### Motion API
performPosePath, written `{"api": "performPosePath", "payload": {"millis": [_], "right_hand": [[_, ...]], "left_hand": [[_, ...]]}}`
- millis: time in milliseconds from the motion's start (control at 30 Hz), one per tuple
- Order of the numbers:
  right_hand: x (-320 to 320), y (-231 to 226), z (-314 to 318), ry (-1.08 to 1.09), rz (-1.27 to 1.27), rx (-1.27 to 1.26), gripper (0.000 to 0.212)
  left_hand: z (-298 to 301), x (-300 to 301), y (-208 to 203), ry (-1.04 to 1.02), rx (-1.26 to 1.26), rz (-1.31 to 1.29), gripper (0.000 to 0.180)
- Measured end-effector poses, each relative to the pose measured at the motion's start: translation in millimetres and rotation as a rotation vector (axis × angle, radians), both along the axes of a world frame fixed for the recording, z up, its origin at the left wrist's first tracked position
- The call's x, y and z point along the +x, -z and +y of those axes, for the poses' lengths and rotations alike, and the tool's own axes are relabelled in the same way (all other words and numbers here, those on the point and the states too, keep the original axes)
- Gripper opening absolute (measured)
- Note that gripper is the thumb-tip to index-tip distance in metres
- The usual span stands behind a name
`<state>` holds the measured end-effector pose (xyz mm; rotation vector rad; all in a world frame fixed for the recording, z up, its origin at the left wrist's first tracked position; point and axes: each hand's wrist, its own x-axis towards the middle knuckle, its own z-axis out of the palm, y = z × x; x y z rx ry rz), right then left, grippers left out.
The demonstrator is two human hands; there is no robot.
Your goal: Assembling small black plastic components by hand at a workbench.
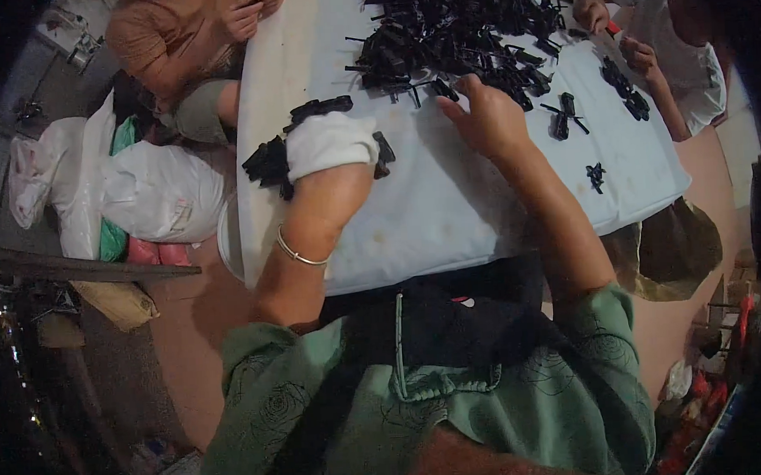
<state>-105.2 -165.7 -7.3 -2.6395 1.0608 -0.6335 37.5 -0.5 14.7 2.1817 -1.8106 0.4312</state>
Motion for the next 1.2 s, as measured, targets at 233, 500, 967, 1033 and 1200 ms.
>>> {"api": "performPosePath", "payload": {"millis": [233,500,967,1033,1200], "right_hand": [[-23.2,-5.0,17.7,-0.103,0.040,-0.012,0.023],[-65.1,-32.5,52.4,-0.466,0.035,0.370,0.023],[-55.3,-18.6,78.8,-0.374,-0.548,0.123,0.017],[-57.3,-29.1,78.6,-0.459,-0.461,0.190,0.017],[-49.8,-13.7,83.4,-0.469,-0.466,-0.016,0.013]], "left_hand": [[-7.9,-10.3,-1.2,0.117,-0.359,0.083,0.025],[-4.2,-35.6,-8.2,0.586,0.205,0.905,0.028],[-5.7,-49.2,4.8,0.505,0.003,1.625,0.027],[-9.2,-48.3,13.7,0.464,-0.092,1.527,0.025],[-12.2,-51.3,15.8,0.352,-0.167,1.480,0.020]]}}
